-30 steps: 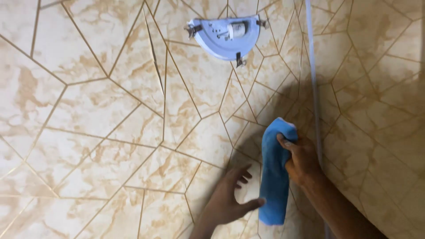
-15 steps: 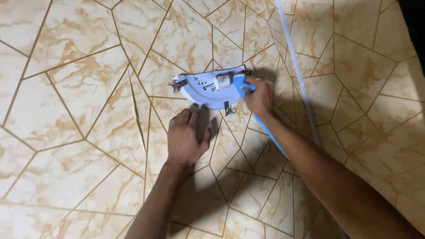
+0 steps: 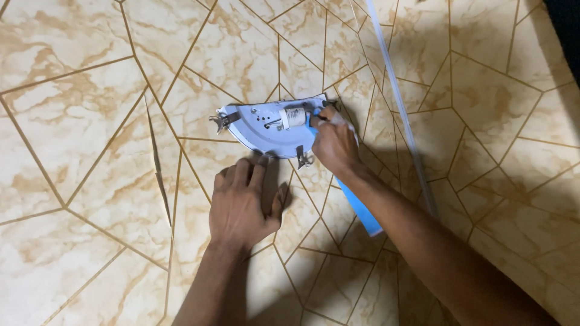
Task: Cleaning a light fixture using a wet cloth and a brush.
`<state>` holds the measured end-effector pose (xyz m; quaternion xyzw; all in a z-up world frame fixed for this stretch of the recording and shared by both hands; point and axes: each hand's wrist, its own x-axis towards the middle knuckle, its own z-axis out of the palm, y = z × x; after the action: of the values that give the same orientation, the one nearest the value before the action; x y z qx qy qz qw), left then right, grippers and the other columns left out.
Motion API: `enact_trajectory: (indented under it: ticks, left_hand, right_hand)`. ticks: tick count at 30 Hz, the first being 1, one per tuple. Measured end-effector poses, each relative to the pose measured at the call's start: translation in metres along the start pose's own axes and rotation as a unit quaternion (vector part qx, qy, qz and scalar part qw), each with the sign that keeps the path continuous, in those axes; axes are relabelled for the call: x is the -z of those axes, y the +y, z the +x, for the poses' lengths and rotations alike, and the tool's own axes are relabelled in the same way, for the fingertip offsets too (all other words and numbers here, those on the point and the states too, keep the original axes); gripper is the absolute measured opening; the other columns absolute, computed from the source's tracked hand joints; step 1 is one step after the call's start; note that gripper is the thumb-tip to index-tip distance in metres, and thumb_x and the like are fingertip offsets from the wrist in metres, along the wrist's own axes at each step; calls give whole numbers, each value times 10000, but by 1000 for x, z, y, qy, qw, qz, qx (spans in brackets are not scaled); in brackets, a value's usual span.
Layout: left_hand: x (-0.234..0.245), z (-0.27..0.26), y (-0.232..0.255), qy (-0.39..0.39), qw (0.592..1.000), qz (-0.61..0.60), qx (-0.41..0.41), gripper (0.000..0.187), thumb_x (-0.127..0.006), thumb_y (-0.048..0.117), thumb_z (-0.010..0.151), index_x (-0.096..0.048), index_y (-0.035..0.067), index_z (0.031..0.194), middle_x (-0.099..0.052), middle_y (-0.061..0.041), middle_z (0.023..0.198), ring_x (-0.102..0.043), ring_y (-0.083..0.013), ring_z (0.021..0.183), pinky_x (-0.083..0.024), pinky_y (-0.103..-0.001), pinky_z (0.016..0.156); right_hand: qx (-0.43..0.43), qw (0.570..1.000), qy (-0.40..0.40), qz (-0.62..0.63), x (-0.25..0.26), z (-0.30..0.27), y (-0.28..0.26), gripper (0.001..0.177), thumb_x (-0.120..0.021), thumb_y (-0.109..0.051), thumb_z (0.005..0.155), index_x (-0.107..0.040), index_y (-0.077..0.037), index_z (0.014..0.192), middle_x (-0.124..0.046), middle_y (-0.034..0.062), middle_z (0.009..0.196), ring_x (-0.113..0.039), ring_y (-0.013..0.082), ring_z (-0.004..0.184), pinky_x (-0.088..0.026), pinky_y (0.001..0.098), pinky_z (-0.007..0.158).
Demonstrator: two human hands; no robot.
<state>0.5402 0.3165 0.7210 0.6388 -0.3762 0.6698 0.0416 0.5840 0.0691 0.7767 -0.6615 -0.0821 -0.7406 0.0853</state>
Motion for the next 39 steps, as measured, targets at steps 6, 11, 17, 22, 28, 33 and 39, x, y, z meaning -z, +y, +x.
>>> enact_trajectory:
  ticks: [6, 11, 17, 22, 28, 33, 39]
  left_hand:
    - [1, -1, 0, -37, 999, 24, 8, 668, -689, 407, 732, -610, 14, 1266, -602, -182, 1120, -567, -336, 1047, -416, -455, 882]
    - [-2, -5, -3, -3, 1000, 12, -4, 603, -675, 420, 789, -621, 8, 1227, -597, -181, 1108, -564, -333, 1037, -417, -453, 893]
    - [3, -3, 0, -29, 999, 11, 10, 575, -677, 412, 795, -627, 20, 1212, -592, -174, 1069, -563, -328, 1017, -414, -463, 868]
    - [-3, -1, -3, 17, 1000, -1, -19, 627, -687, 403, 751, -627, 2, 1230, -599, -174, 1071, -568, -332, 1012, -415, -456, 877]
    - [-1, -3, 0, -11, 1000, 1, 13, 603, -689, 410, 793, -632, 7, 1238, -601, -170, 1056, -569, -337, 1004, -415, -457, 875]
    - [-1, -1, 2, -33, 999, 39, 7, 559, -678, 430, 794, -641, 29, 1181, -603, -172, 1066, -570, -328, 1024, -409, -460, 860]
    - [-1, -3, 0, -16, 999, 47, -15, 553, -682, 422, 783, -648, 32, 1174, -601, -167, 1076, -562, -323, 1024, -410, -451, 886]
  right_hand:
    - [23, 999, 32, -23, -7, 29, 12, 358, -609, 55, 849, -792, -100, 1115, -688, 170, 1160, -683, 397, 955, -564, 485, 820]
    - [-35, 999, 35, -11, -3, 32, -4, 389, -623, 38, 782, -797, -119, 1094, -693, 166, 1099, -668, 426, 912, -549, 514, 779]
    - [-12, 999, 39, -2, -2, 1, -1, 365, -618, 35, 750, -786, -99, 1045, -699, 149, 1057, -685, 400, 947, -560, 498, 843]
    - [-24, 998, 56, -2, -15, 37, 6, 383, -617, 47, 783, -799, -128, 1071, -695, 163, 1099, -679, 418, 942, -560, 500, 826]
    - [-35, 998, 37, 23, 0, -12, -2, 325, -645, 36, 773, -762, -54, 1063, -716, 200, 1112, -678, 439, 964, -548, 516, 857]
    - [-21, 995, 7, 99, 1, 4, 28, 413, -685, 47, 704, -785, -84, 1083, -755, 187, 1042, -722, 338, 934, -552, 458, 835]
    - [-80, 991, 5, 111, 54, 66, 35, 186, -765, -87, 841, -757, -25, 1015, -724, 198, 875, -730, 312, 812, -560, 424, 777]
